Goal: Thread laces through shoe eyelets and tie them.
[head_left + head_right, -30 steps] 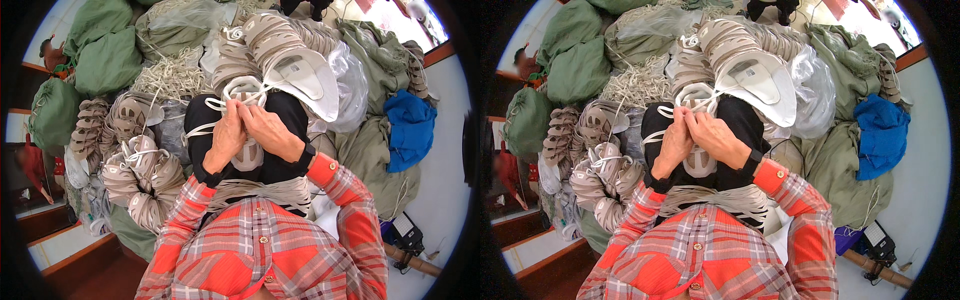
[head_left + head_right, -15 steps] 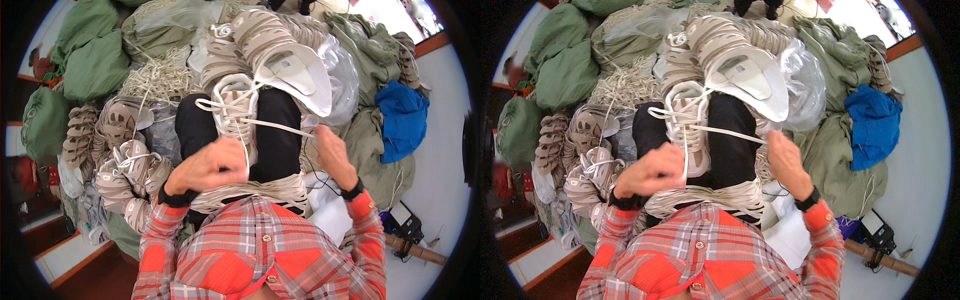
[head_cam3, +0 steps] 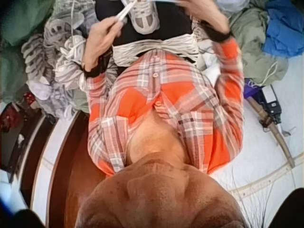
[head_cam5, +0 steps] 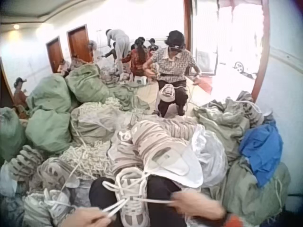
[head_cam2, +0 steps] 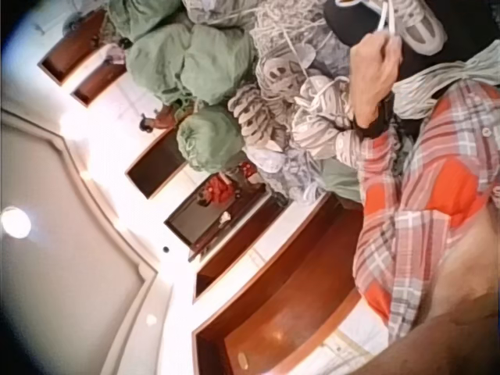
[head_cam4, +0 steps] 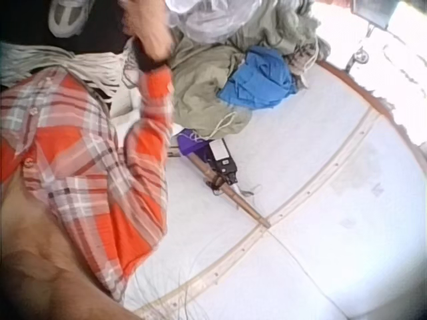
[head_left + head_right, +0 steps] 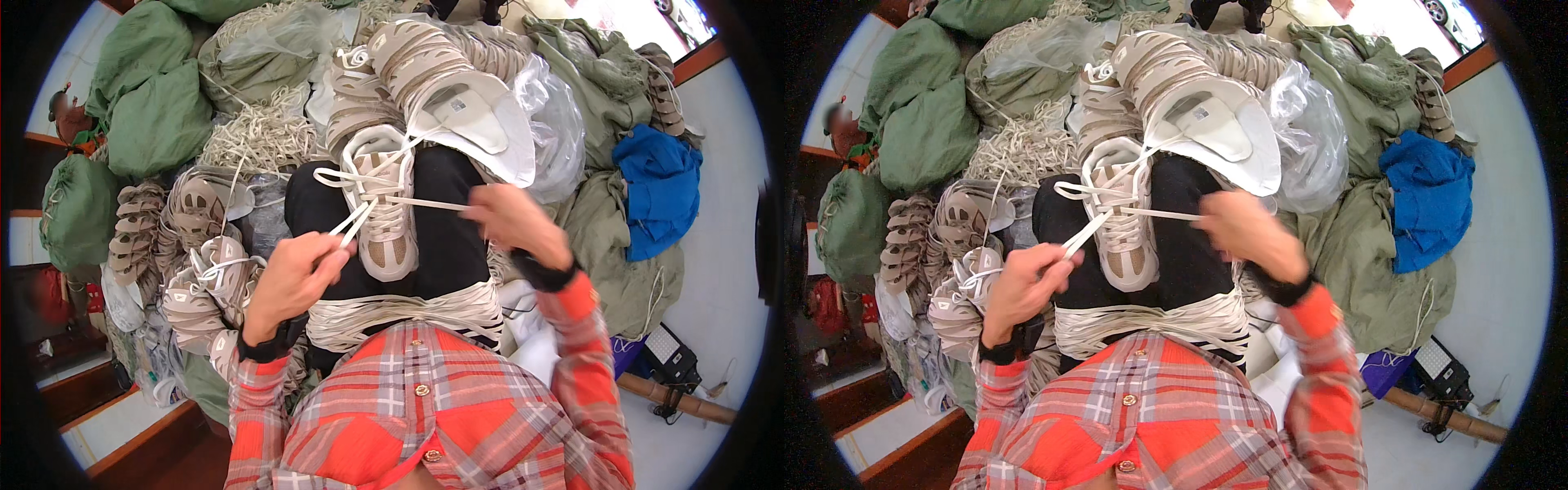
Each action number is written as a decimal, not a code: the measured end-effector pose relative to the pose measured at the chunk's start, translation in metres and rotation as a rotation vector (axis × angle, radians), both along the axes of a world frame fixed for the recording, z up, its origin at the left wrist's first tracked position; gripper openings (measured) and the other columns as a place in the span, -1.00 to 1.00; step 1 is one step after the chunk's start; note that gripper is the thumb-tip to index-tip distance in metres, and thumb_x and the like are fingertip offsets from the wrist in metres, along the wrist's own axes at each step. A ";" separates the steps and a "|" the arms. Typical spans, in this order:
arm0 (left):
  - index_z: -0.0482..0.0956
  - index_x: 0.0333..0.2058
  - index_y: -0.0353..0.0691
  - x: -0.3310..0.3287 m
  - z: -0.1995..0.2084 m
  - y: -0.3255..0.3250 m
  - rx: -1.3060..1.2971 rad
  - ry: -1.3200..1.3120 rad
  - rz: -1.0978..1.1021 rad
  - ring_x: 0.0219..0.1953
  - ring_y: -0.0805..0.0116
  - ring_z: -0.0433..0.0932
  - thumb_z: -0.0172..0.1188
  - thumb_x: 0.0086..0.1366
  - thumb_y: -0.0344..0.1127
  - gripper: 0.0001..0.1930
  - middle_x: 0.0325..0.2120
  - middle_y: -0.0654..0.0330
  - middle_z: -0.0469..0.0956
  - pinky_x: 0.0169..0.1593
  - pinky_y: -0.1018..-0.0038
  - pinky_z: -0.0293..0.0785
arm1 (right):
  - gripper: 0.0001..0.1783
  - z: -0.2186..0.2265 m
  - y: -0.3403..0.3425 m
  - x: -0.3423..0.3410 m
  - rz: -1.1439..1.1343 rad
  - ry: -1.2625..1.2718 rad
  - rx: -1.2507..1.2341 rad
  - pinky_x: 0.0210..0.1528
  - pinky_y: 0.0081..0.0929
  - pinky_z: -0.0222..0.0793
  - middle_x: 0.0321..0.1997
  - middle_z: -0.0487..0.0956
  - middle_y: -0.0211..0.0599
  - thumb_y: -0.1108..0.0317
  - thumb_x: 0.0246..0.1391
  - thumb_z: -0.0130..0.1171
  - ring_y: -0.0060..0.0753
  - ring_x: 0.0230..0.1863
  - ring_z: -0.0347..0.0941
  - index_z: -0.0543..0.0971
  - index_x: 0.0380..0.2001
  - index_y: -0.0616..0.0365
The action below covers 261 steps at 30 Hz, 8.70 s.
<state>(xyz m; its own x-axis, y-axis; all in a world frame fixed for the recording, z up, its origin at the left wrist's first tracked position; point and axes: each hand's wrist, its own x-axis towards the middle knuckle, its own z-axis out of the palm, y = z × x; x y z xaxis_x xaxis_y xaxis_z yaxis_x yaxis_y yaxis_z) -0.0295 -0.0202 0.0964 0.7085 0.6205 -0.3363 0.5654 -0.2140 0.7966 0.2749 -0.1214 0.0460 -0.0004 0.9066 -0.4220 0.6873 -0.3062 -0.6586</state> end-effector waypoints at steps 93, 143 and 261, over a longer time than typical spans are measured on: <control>0.23 -0.25 -0.33 -0.196 0.101 0.136 -0.236 -1.715 0.858 -0.38 0.38 0.17 -0.13 0.25 -0.61 -0.89 -0.36 0.16 0.20 -0.25 0.43 0.17 | -0.82 -0.046 0.076 -0.099 0.085 0.248 0.539 -0.48 -0.33 0.35 -0.61 0.46 -0.16 0.40 0.08 0.08 -0.27 -0.57 0.44 0.49 -0.23 0.19; 0.52 -0.47 -0.38 0.048 -0.095 0.056 0.091 -0.073 0.329 -0.61 0.56 0.48 0.17 0.15 -0.36 -0.84 -0.62 0.22 0.58 -0.53 0.59 0.34 | -0.80 -0.031 0.103 -0.086 0.036 0.290 0.126 -0.59 -0.33 0.44 -0.69 0.51 -0.13 0.50 -0.04 -0.02 -0.21 -0.71 0.51 0.48 -0.31 0.34; 0.54 -0.58 -0.26 0.107 -0.049 0.107 0.937 -0.165 -0.562 -0.49 0.09 0.46 0.23 -0.04 -0.40 -0.92 -0.59 0.12 0.45 -0.40 0.23 0.38 | -0.85 -0.035 0.043 -0.072 -0.113 -0.369 0.716 -0.29 -0.26 0.21 -0.47 0.46 -0.19 0.31 -0.03 0.13 -0.16 -0.34 0.38 0.51 -0.50 0.17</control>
